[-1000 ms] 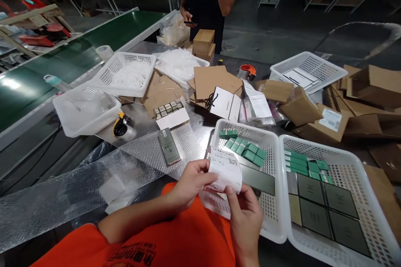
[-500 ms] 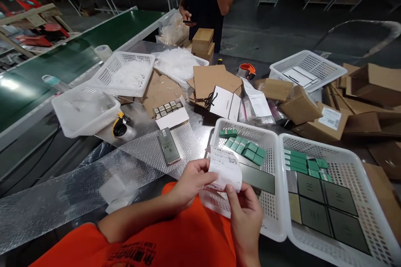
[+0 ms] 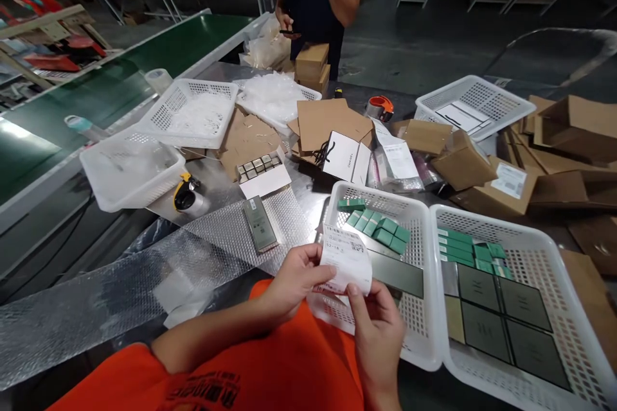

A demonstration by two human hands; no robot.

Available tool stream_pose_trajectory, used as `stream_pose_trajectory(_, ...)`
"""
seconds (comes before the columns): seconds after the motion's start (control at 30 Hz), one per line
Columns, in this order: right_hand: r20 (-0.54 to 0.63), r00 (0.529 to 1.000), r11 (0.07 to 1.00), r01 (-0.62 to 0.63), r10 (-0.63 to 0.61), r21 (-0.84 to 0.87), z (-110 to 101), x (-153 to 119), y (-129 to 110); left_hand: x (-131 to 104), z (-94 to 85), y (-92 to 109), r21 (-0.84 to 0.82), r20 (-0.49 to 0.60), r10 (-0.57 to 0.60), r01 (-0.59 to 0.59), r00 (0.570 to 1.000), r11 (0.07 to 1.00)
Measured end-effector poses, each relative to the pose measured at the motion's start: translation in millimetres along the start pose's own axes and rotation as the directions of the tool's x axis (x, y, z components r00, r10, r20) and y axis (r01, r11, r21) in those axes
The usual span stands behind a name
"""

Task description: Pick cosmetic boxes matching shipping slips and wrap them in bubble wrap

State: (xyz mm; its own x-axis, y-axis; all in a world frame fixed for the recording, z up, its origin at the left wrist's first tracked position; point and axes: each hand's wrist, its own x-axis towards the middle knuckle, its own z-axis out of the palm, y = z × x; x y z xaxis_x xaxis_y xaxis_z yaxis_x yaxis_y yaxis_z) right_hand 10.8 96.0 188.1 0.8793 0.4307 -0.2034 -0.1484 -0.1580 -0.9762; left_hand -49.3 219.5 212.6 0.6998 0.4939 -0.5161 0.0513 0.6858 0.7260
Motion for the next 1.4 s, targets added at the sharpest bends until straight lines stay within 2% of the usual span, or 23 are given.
stream_pose_trajectory(0.33, 0.012, 1.0, 1.0, 0.026, -0.026, -0.014, -0.8, -0.8, 4.0, -1.3, 0.6, -4.7, -0.061, -0.005, 0.028, -0.028, 1.0, 0.998)
stream_pose_trajectory(1.4, 0.031, 1.0, 1.0, 0.0, 0.0, 0.015, -6.2, 1.3, 9.1, 1.1, 8.3, -5.9, -0.023, -0.016, 0.031, -0.031, 0.999, 0.999)
